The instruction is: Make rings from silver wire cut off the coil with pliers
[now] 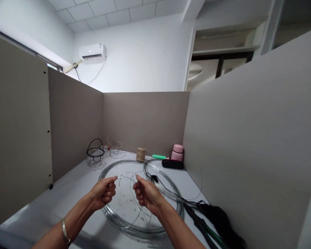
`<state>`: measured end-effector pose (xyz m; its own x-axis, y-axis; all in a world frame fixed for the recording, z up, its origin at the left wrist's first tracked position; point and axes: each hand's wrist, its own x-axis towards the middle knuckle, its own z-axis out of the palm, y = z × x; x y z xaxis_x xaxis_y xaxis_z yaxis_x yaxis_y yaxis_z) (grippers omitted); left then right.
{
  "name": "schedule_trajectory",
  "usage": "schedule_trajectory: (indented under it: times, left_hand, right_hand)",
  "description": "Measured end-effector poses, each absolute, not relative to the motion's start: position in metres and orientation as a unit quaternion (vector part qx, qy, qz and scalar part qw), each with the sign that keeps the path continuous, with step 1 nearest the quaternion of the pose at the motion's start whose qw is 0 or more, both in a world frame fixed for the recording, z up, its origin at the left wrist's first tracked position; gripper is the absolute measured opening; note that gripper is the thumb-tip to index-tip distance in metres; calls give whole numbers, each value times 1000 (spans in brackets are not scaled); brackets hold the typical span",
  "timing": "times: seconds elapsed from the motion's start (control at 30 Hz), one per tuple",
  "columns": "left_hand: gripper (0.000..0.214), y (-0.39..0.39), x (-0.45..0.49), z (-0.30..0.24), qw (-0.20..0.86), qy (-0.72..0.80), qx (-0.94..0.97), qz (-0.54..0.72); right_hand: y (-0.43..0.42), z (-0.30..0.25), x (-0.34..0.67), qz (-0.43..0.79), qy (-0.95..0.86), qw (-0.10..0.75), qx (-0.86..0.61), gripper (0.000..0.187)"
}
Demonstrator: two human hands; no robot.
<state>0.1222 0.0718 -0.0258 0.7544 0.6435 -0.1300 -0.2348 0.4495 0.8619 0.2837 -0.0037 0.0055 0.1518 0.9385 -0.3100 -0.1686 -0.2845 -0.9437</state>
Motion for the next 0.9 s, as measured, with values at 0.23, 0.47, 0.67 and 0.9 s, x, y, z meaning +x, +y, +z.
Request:
schedule_trajectory:
  times: [0.23, 0.47, 0.67, 0.9]
  left_hand:
    - [44, 81, 116, -33, 832, 222, 460, 217]
    - [40, 87, 113, -27, 817, 220, 514, 140]
    - [42, 87, 117, -35, 776, 271, 540, 179]
    - [44, 83, 118, -32, 762, 266, 554, 207]
  right_hand:
    - [-5, 7, 277, 590, -317, 498, -550, 37]
    - [-6, 4, 272, 581, -330, 457, -587, 40]
    - [-2, -6, 272, 541, -349, 449, -620, 36]
    - [-1, -3, 271, 540, -358, 434, -625, 37]
